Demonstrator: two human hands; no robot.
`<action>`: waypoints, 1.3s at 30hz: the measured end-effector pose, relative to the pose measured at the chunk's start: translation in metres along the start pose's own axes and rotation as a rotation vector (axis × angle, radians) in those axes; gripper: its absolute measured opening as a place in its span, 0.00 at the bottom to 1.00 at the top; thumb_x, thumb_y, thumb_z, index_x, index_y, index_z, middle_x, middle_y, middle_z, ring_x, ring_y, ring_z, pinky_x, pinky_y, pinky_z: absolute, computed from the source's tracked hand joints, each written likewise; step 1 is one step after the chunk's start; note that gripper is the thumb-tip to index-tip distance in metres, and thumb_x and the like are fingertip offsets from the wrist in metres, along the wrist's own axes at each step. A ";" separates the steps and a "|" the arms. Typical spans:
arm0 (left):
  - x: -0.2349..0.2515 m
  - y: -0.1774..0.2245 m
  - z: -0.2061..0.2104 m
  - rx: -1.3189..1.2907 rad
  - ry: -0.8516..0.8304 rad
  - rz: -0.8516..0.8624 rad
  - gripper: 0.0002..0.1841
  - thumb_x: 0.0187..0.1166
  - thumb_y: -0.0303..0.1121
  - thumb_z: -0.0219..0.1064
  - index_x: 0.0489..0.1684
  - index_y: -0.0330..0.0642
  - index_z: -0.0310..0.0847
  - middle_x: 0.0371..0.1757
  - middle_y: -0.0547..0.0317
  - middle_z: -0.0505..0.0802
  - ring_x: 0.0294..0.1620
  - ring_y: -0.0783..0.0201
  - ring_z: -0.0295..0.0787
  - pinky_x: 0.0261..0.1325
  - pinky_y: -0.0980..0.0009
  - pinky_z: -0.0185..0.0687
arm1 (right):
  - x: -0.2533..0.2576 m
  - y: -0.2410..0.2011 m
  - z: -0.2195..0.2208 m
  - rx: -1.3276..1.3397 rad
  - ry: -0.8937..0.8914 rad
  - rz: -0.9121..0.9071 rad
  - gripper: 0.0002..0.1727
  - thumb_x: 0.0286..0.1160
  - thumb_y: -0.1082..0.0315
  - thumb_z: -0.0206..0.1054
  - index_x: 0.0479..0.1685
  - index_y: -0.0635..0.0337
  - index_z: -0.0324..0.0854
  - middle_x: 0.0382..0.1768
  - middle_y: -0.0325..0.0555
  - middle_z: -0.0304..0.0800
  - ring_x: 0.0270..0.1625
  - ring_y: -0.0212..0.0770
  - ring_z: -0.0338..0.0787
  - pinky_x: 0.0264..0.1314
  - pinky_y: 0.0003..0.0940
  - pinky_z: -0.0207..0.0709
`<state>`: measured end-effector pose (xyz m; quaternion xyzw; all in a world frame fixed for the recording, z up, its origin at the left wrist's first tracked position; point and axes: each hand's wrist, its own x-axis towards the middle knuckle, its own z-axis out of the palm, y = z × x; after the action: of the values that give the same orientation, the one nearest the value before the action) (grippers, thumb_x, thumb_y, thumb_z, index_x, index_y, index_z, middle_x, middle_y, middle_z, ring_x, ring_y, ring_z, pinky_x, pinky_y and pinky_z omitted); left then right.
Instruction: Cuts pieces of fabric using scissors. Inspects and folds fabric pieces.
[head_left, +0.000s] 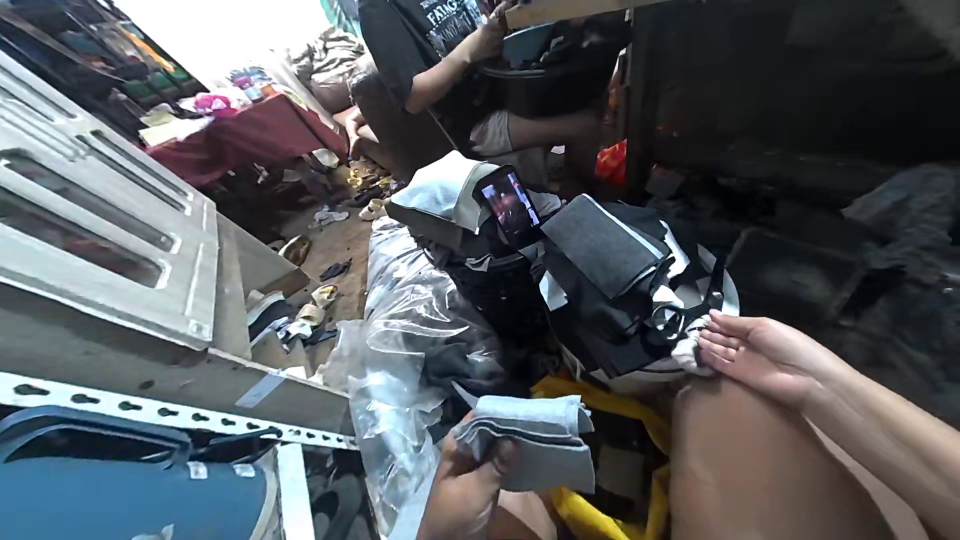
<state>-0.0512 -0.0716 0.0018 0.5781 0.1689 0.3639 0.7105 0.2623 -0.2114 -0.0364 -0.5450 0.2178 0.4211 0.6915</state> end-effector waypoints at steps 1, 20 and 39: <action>0.000 -0.004 0.002 -0.022 0.012 -0.002 0.13 0.71 0.35 0.76 0.50 0.65 0.94 0.48 0.77 0.98 0.51 0.81 0.93 0.61 0.77 0.88 | -0.001 -0.002 0.000 0.039 0.004 0.021 0.20 0.90 0.60 0.57 0.71 0.61 0.65 0.52 0.48 0.76 0.48 0.37 0.82 0.51 0.32 0.79; 0.008 -0.023 0.013 -0.053 0.169 -0.032 0.11 0.67 0.25 0.78 0.42 0.53 0.93 0.41 0.70 0.98 0.45 0.77 0.94 0.56 0.75 0.91 | -0.036 0.025 -0.041 0.171 -0.185 -0.045 0.19 0.91 0.57 0.53 0.33 0.56 0.78 0.25 0.42 0.86 0.26 0.34 0.88 0.32 0.28 0.87; 0.008 -0.032 -0.001 -0.009 0.084 0.028 0.11 0.67 0.32 0.80 0.44 0.59 0.94 0.43 0.74 0.98 0.47 0.78 0.94 0.56 0.75 0.91 | -0.089 0.003 -0.129 -1.427 -0.927 -0.450 0.48 0.63 0.38 0.74 0.64 0.78 0.72 0.44 0.66 0.83 0.43 0.54 0.85 0.48 0.52 0.79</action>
<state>-0.0362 -0.0673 -0.0275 0.5615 0.1890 0.3984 0.7002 0.2310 -0.3626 -0.0104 -0.6514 -0.5125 0.4892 0.2714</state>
